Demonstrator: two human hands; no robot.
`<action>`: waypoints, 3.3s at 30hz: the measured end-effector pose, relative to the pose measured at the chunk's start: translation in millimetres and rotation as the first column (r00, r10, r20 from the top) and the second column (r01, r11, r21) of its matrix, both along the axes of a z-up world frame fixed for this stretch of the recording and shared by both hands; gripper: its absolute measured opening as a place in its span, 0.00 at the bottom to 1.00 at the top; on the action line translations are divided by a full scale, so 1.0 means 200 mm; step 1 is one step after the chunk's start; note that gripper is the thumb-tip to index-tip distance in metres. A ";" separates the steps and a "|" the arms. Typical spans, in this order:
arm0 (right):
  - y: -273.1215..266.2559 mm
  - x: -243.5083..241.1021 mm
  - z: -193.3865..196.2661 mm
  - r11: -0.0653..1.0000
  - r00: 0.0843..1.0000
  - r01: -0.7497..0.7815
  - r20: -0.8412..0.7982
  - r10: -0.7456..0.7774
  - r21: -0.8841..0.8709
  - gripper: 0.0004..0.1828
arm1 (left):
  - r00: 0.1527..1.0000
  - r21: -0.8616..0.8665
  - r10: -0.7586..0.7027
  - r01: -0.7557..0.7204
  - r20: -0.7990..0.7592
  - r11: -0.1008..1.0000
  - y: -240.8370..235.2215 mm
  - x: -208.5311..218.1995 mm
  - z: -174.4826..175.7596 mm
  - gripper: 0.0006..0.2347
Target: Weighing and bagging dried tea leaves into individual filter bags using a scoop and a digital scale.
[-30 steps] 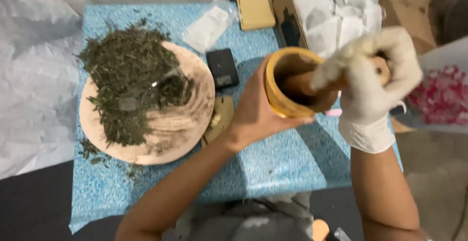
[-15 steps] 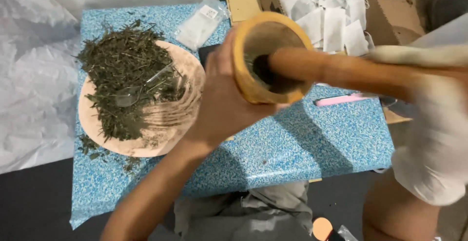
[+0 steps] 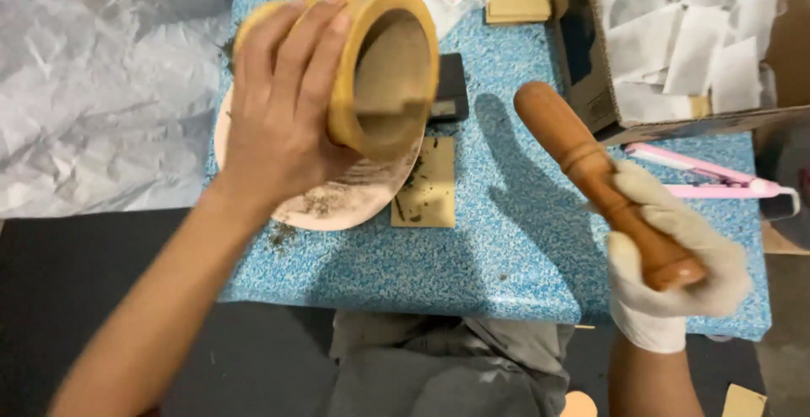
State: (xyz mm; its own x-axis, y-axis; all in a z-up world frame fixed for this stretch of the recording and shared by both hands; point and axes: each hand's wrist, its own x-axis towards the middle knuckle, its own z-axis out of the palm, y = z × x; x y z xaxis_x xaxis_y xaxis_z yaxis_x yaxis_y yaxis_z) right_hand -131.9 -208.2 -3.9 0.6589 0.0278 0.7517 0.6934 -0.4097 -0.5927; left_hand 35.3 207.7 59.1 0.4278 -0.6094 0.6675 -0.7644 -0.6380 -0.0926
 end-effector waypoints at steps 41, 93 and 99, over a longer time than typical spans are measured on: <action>-0.03 0.12 -0.33 0.995 0.995 -0.079 0.070 0.074 0.065 0.20 | 0.907 0.861 -0.218 -0.232 0.359 0.454 -0.23 0.08 0.21 0.51; 0.26 0.27 0.38 0.980 0.980 0.199 0.025 -0.199 0.016 0.15 | 0.805 -0.765 -0.322 -0.234 -0.499 0.600 -1.24 -0.29 -0.43 0.56; 0.22 0.39 0.35 0.982 0.983 0.185 -0.021 -0.184 0.033 0.19 | 0.827 -0.792 -0.296 -0.261 -0.478 0.551 -1.35 -0.13 -0.56 0.60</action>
